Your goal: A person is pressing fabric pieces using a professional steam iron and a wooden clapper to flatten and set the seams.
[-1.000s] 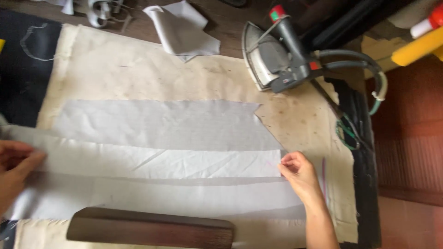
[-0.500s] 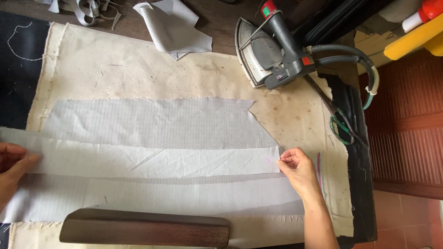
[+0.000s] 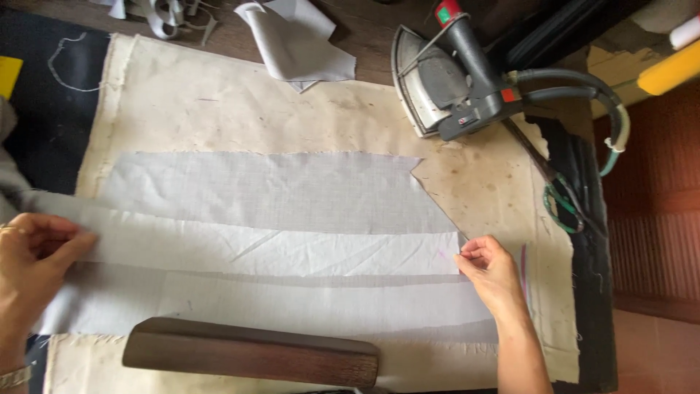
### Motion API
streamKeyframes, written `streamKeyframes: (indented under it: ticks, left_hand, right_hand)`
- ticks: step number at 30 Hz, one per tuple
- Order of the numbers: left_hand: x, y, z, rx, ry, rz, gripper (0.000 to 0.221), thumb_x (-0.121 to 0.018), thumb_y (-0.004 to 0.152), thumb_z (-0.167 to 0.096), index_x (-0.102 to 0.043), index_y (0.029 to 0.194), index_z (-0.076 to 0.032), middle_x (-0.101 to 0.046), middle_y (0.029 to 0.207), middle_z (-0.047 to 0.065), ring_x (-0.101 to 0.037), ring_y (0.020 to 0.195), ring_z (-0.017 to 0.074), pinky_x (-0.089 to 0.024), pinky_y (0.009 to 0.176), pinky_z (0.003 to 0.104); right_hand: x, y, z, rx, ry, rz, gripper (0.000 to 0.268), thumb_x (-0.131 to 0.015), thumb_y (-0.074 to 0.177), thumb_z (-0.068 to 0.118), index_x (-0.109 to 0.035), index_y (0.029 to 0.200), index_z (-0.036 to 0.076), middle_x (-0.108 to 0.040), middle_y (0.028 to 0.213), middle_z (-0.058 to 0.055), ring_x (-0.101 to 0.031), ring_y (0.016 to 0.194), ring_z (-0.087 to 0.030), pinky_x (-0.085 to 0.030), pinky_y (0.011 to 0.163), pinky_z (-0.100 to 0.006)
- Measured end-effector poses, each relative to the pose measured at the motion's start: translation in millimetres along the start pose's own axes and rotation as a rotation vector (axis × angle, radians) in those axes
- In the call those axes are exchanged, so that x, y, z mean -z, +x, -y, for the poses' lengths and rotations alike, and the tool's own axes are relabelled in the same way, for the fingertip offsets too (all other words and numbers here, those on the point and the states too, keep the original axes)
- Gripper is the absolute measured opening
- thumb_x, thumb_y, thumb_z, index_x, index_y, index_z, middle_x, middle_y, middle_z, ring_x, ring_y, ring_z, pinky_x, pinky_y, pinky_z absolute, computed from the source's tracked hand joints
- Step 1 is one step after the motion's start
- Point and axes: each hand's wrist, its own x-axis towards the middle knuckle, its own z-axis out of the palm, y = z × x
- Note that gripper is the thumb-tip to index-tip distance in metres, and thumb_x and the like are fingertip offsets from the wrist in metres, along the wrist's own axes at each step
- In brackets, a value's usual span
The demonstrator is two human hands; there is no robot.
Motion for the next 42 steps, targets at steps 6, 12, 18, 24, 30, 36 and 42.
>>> streamKeyframes:
  ticks: [6,12,18,24,30,36,42]
  left_hand:
    - [3.3,-17.4,-67.8,0.055,0.118,-0.003,0.021,-0.077,0.088,-0.009,-0.063,0.101,0.0,-0.066,0.089,0.013,-0.059,0.078,0.0159,-0.046,0.073,0.025]
    - [5.4,-17.3,-78.5,0.075,0.092,0.016,0.021,-0.076,0.084,-0.006,-0.063,0.099,0.001,-0.066,0.089,0.011,-0.06,0.078,0.0154,-0.048,0.074,0.024]
    - [6.5,-20.7,-92.9,0.104,0.149,0.005,0.018,-0.075,0.085,-0.009,-0.065,0.098,-0.001,-0.066,0.091,0.01,-0.06,0.079,0.0163,-0.049,0.075,0.026]
    - [6.9,-16.7,-78.2,0.089,0.116,0.016,0.017,-0.074,0.085,-0.004,-0.065,0.098,0.0,-0.068,0.088,0.013,-0.061,0.078,0.0177,-0.049,0.074,0.026]
    - [4.6,-20.4,-71.4,0.1,0.098,0.004,0.019,-0.075,0.087,-0.006,-0.064,0.101,0.001,-0.065,0.092,0.011,-0.058,0.083,0.0155,-0.046,0.074,0.025]
    - [3.6,-14.1,-46.2,0.098,0.015,0.042,0.02,-0.074,0.087,-0.006,-0.061,0.101,0.0,-0.064,0.091,0.011,-0.057,0.079,0.0143,-0.044,0.074,0.022]
    - [6.4,-16.7,-54.3,0.08,0.08,0.067,0.019,-0.075,0.086,-0.005,-0.064,0.1,0.002,-0.065,0.089,0.012,-0.058,0.076,0.0163,-0.046,0.074,0.024]
  right_hand:
    - [-2.1,5.3,-9.2,0.012,0.029,-0.008,0.015,-0.073,0.075,0.008,-0.062,0.086,0.008,-0.064,0.081,-0.005,-0.057,0.069,-0.014,-0.043,0.066,-0.026]
    - [0.0,-5.2,9.1,-0.062,0.005,-0.001,0.014,-0.071,0.076,0.008,-0.062,0.087,0.007,-0.063,0.082,-0.006,-0.058,0.069,-0.016,-0.043,0.068,-0.028]
    - [0.5,-2.4,4.5,-0.068,0.011,0.013,0.014,-0.07,0.079,0.008,-0.061,0.089,0.008,-0.063,0.085,-0.006,-0.062,0.07,-0.018,-0.043,0.068,-0.029]
    - [-2.1,8.7,-12.7,-0.012,0.033,0.007,0.012,-0.069,0.078,0.002,-0.062,0.088,0.004,-0.064,0.078,-0.01,-0.06,0.069,-0.018,-0.048,0.063,-0.031]
    - [2.8,5.4,-7.4,-0.025,0.029,0.02,0.01,-0.068,0.08,0.003,-0.061,0.087,0.005,-0.065,0.076,-0.009,-0.064,0.068,-0.018,-0.048,0.068,-0.029]
    - [5.8,2.5,-1.1,-0.048,0.025,0.018,0.009,-0.068,0.082,0.004,-0.061,0.089,0.005,-0.064,0.079,-0.008,-0.063,0.07,-0.018,-0.049,0.071,-0.029]
    - [7.0,6.5,-6.5,-0.063,0.053,0.011,0.01,-0.067,0.082,0.004,-0.06,0.089,0.006,-0.063,0.08,-0.008,-0.064,0.07,-0.018,-0.048,0.072,-0.029]
